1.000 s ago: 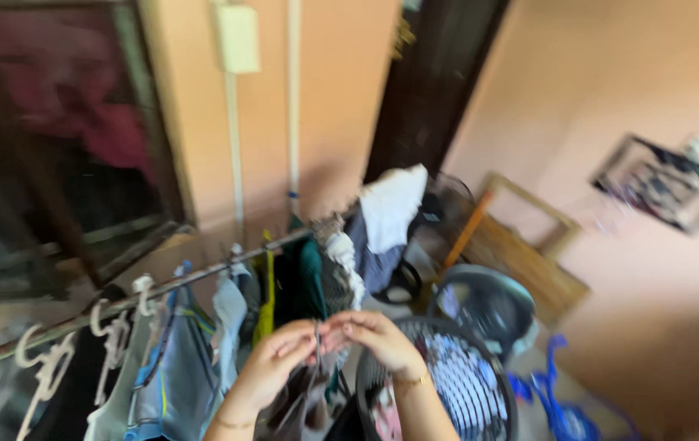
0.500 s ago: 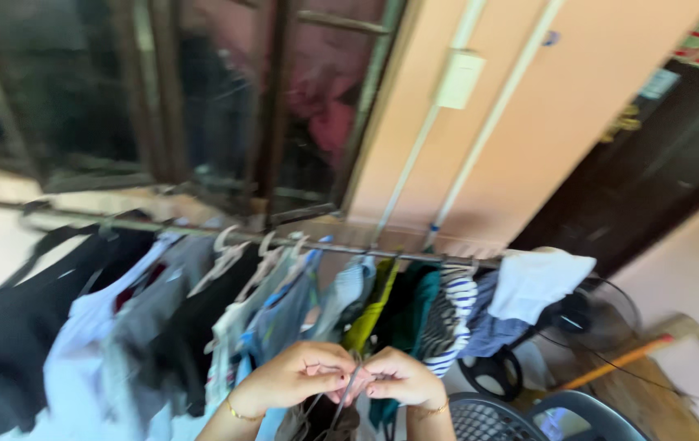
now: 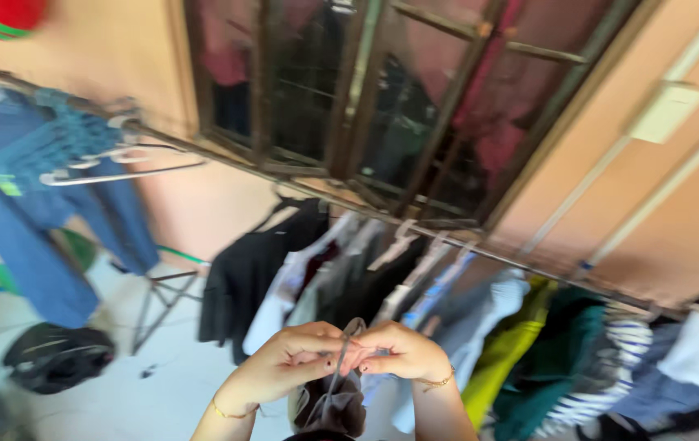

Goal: The person hangs various clothing items, including a light blue t-shirt, a grey top, and patterned shorts, onto a metal drying rack using hangers. They retrieve clothes from a pile on a chair and a laundry basket, place them on hangers, and arrange them on the rack. The person also gathers a bundle of empty hangers from a ceiling storage area and places them into the laundry basket.

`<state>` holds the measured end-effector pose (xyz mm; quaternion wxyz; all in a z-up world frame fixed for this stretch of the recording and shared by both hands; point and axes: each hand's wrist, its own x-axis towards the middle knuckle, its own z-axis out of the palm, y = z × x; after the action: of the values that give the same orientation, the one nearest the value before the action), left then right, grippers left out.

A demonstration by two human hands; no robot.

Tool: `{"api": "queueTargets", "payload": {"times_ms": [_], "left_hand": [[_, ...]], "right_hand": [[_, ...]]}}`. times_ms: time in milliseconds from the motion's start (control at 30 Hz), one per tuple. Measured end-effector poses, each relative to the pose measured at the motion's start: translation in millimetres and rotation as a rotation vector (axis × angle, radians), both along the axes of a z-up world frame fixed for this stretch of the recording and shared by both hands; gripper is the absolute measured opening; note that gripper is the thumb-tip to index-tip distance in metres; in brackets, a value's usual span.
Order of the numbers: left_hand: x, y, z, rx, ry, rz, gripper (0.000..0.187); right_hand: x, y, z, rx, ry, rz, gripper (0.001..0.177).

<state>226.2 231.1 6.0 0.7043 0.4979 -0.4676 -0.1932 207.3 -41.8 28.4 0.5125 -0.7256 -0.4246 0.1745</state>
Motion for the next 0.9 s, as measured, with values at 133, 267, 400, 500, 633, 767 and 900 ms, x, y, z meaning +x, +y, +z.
{"api": "queueTargets", "payload": {"times_ms": [133,267,400,500,633,767,900], "left_hand": [[6.0,62.0,-20.4,-0.086,-0.095,0.161,0.018],[8.9,113.7,-31.6,-0.104,0.178,0.333,0.032],[26.7,157.6,-34.5,-0.033,0.137,0.600,0.038],[46.8,184.1,-43.3,-0.007,0.131,0.740,0.040],[87.5,214.4,-50.6,-0.097,0.347,0.806,0.045],[135.6,250.5,-60.9,-0.062,0.467,0.831,0.050],[186.9,278.9,-68.1,-0.135,0.508,0.850,0.050]], "right_hand": [[38.9,64.5,-29.2,0.125,-0.024,0.109,0.044],[73.3,126.9,-55.3,0.258,0.162,0.203,0.053],[103.6,183.1,-59.2,0.244,0.319,0.076,0.056],[131.3,219.1,-60.4,0.138,0.351,0.049,0.058],[180.7,252.4,-70.0,0.082,0.320,0.041,0.055],[276.9,285.0,-93.2,0.085,0.298,-0.144,0.044],[398.8,315.5,-119.0,0.055,0.292,-0.319,0.044]]}}
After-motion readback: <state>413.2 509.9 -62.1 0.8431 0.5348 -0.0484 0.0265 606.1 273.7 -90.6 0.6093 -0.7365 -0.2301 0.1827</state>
